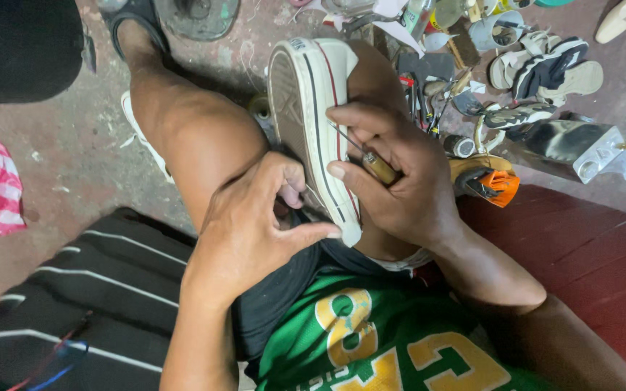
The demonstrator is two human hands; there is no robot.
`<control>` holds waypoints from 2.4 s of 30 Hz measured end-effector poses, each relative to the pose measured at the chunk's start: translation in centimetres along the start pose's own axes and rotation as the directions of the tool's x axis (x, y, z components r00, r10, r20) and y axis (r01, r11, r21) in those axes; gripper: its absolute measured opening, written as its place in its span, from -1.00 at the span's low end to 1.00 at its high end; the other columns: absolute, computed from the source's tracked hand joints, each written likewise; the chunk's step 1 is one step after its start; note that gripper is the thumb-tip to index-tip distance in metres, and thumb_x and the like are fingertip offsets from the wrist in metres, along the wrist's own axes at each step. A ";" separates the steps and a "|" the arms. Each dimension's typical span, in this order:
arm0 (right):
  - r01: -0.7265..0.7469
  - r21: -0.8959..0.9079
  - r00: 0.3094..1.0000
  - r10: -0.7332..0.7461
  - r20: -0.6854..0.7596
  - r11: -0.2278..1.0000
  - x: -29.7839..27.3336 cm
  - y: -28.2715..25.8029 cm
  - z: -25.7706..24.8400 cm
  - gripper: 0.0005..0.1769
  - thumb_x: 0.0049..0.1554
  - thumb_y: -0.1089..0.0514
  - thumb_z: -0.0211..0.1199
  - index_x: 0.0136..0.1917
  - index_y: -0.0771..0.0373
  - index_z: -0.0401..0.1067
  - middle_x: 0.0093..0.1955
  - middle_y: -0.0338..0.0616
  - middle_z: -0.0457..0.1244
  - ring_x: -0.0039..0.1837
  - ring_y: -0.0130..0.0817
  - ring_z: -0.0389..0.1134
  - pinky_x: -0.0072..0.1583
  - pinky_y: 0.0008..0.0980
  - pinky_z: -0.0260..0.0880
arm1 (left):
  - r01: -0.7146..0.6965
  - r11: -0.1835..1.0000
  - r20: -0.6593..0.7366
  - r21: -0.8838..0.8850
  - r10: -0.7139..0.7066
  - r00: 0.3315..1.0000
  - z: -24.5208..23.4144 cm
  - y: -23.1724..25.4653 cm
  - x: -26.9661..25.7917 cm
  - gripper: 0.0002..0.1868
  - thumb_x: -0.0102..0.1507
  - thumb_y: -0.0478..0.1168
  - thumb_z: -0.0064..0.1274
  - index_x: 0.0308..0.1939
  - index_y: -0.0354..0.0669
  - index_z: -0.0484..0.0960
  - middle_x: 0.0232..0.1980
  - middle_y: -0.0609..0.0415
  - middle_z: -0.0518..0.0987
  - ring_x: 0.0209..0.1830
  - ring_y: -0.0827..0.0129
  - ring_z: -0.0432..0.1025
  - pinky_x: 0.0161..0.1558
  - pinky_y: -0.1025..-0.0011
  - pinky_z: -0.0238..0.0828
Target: The person is repairing a white canvas shoe by hand-sewing the sole to the upper. They use a needle and white thread, repeatedly piercing the shoe's edge and pulling the thread tight to secure the sole. The task is performed while sitting on the floor with the shoe resting on their lap.
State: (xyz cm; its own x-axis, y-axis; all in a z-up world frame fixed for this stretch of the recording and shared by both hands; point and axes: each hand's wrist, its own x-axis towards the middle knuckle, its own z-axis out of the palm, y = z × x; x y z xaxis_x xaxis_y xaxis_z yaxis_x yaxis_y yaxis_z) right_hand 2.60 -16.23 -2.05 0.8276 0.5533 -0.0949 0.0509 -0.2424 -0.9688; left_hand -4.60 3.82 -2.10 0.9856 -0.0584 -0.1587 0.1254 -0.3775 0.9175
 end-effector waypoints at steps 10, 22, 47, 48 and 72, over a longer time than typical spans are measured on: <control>0.219 -0.340 0.973 -0.176 0.152 0.914 -0.9 -0.5 -0.9 -0.57 0.22 0.36 0.24 0.35 0.22 0.37 0.28 0.04 0.28 0.19 -0.23 0.45 0.19 -0.35 0.51 | 0.025 0.976 -0.058 0.214 -0.013 0.998 0.0 -0.3 -0.3 -0.35 -0.05 0.09 0.51 -0.23 -0.21 0.42 -0.45 0.05 0.51 -0.46 0.20 0.49 -0.38 0.29 0.43; 0.113 -0.319 0.957 -0.017 0.289 0.941 -2.6 -0.1 -2.5 -0.52 0.03 0.42 0.26 0.23 0.19 0.51 -0.28 -0.15 0.31 -0.28 -0.38 0.37 -0.26 -0.36 0.34 | 0.025 0.974 -0.056 0.224 -0.013 0.998 -0.5 -0.7 -0.8 -0.35 -0.07 0.08 0.52 -0.29 -0.18 0.39 -0.45 0.09 0.43 -0.47 0.24 0.42 -0.38 0.31 0.38; 0.311 -0.547 0.867 0.005 0.499 0.777 0.1 -2.7 -3.2 -0.33 -0.17 0.26 0.37 0.27 0.09 0.48 -0.27 -0.28 0.23 -0.38 -0.39 0.32 -0.37 -0.35 0.32 | 0.070 0.976 -0.066 0.205 -0.058 0.996 -0.8 -0.4 -0.7 -0.35 -0.09 0.10 0.52 -0.30 -0.19 0.41 -0.46 0.09 0.44 -0.51 0.26 0.41 -0.41 0.32 0.38; 0.348 -0.574 0.849 0.011 0.529 0.741 0.4 -3.1 -3.3 -0.25 -0.25 0.23 0.38 0.28 0.10 0.46 -0.25 -0.25 0.23 -0.37 -0.36 0.33 -0.38 -0.32 0.32 | 0.075 0.976 -0.068 0.203 -0.062 0.996 -0.7 -0.4 -0.7 -0.35 -0.09 0.10 0.52 -0.30 -0.19 0.41 -0.46 0.09 0.44 -0.51 0.26 0.41 -0.41 0.32 0.39; 0.558 -0.624 0.759 -0.031 0.651 0.547 2.8 -4.2 -2.6 -0.44 -0.22 0.12 0.37 0.11 0.12 0.47 -0.13 -0.32 0.25 -0.14 -0.40 0.43 -0.34 -0.25 0.29 | 0.090 0.972 -0.109 0.215 -0.068 0.992 -0.6 -0.1 -1.0 -0.34 -0.07 0.07 0.51 -0.23 -0.22 0.41 -0.45 0.04 0.52 -0.45 0.12 0.49 -0.38 0.21 0.39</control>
State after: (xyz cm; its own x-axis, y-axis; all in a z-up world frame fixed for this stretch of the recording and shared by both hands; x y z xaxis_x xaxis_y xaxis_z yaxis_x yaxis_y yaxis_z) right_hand 6.12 -15.71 2.38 0.2626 0.9459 -0.1908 0.8384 -0.3215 -0.4401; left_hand -5.52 4.45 -1.82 0.9812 0.0683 -0.1804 0.1867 -0.5709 0.7995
